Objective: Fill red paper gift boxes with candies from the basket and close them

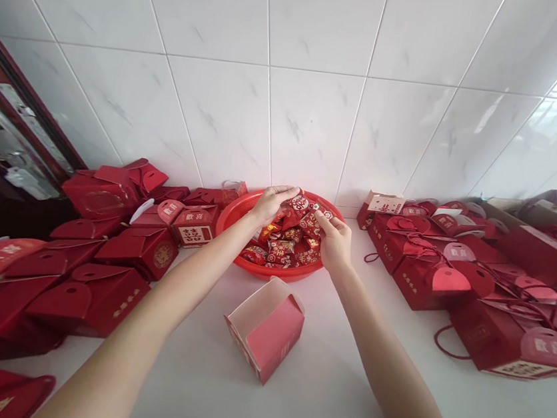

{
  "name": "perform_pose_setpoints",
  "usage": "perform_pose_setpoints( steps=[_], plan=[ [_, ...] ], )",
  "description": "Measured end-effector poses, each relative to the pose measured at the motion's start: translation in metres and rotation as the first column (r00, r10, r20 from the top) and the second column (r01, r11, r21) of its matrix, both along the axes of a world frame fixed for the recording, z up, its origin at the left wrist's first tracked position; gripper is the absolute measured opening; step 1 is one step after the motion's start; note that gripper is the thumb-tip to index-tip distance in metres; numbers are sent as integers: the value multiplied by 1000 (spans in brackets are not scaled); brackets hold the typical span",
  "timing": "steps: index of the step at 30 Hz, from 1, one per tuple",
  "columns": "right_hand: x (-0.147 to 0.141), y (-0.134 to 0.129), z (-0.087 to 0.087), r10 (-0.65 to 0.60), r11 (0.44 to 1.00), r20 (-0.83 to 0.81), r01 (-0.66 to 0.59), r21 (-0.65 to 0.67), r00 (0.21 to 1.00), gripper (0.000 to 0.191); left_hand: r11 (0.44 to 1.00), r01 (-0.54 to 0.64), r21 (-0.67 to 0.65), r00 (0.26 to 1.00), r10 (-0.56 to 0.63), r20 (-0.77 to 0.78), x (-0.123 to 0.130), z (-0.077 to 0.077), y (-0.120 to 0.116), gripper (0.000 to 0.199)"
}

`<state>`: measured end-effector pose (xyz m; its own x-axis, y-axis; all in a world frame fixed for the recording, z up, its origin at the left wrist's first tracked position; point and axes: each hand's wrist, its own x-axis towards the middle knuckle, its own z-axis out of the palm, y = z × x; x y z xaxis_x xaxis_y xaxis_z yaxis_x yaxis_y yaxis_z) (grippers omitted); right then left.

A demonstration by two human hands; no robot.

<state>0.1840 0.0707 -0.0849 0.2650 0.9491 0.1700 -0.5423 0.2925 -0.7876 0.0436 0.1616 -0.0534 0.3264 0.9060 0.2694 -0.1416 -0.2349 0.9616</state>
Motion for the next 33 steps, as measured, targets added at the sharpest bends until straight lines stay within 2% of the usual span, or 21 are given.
perform_pose_setpoints(
  steps=[7, 13, 17, 21, 24, 28, 33],
  plan=[
    [1, 1, 1, 9, 1000, -29, -9, 6, 1000, 23, 998, 35, 54, 993, -29, -117, 2, 0, -1, 45],
    [3, 0, 5, 118, 993, -40, -118, -3, 992, 22, 988, 120, 98, 957, -90, -274, 4, 0, -6, 43],
    [5, 0, 5, 177, 984, -8, -177, -22, 984, 27, 986, 103, 135, 946, -55, -321, 3, -2, -1, 56],
    [4, 1, 4, 147, 989, -39, -147, 17, 988, 27, 984, 46, 173, 915, 28, -404, -8, -3, 8, 59],
    [4, 1, 4, 110, 994, -66, -109, 22, 992, 26, 982, 53, 180, 822, 60, -566, -25, -3, 15, 38],
    [4, 1, 5, 93, 995, -96, -94, -14, 991, 27, 974, 48, 220, 644, 139, -752, -50, -7, 18, 6],
    [4, 0, 7, 62, 996, -103, -68, -54, 993, 25, 952, -21, 307, 438, 284, -853, -65, -14, 21, 10]
  ],
)
